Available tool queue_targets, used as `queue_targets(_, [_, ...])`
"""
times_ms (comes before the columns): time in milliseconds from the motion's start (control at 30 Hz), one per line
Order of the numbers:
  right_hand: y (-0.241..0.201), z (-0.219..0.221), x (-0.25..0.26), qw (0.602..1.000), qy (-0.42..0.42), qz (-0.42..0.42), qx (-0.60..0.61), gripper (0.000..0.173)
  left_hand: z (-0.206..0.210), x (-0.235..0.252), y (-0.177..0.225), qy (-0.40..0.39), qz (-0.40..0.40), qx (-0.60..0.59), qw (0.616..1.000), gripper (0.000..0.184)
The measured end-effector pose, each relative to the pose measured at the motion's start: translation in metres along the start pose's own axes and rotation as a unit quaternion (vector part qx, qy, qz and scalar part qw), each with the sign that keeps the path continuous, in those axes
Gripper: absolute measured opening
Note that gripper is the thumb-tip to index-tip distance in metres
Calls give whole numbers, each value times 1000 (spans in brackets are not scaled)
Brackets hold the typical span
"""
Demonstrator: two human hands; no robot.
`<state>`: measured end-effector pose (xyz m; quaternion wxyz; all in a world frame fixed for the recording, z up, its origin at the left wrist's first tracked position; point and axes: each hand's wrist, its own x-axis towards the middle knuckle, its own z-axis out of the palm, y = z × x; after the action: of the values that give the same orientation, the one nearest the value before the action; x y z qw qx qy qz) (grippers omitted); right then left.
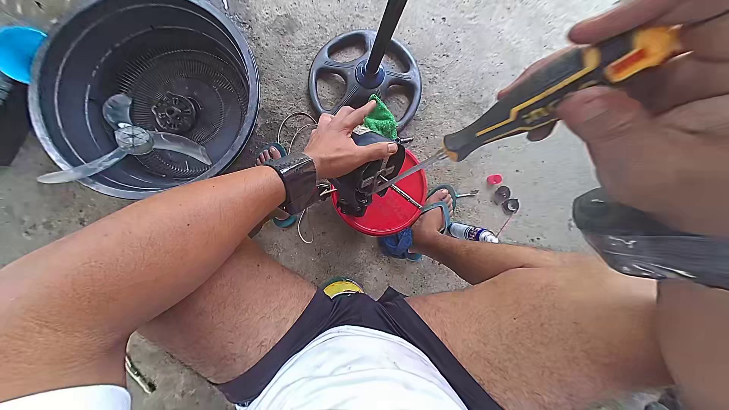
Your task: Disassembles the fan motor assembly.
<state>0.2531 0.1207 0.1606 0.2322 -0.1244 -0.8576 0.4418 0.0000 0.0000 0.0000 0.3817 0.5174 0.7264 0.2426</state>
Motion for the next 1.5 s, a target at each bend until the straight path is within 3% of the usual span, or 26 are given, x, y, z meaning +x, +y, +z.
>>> queue_targets(100, [-8, 23, 13, 997, -39, -22, -63, 36, -2, 0, -2, -7, 7, -9, 1000, 99])
queue_targets(267, [5, 36, 20, 992, -94, -59, -55, 33, -3, 1, -6, -5, 25, -9, 1000, 97])
queue_targets(1333, [24, 32, 29, 994, -101, -24, -23, 34, 1, 3, -6, 7, 37, -1, 999, 98])
queue_targets(1500, [22, 36, 34, 992, -82, 30, -94, 36, 2, 2, -5, 15, 36, -1, 999, 98])
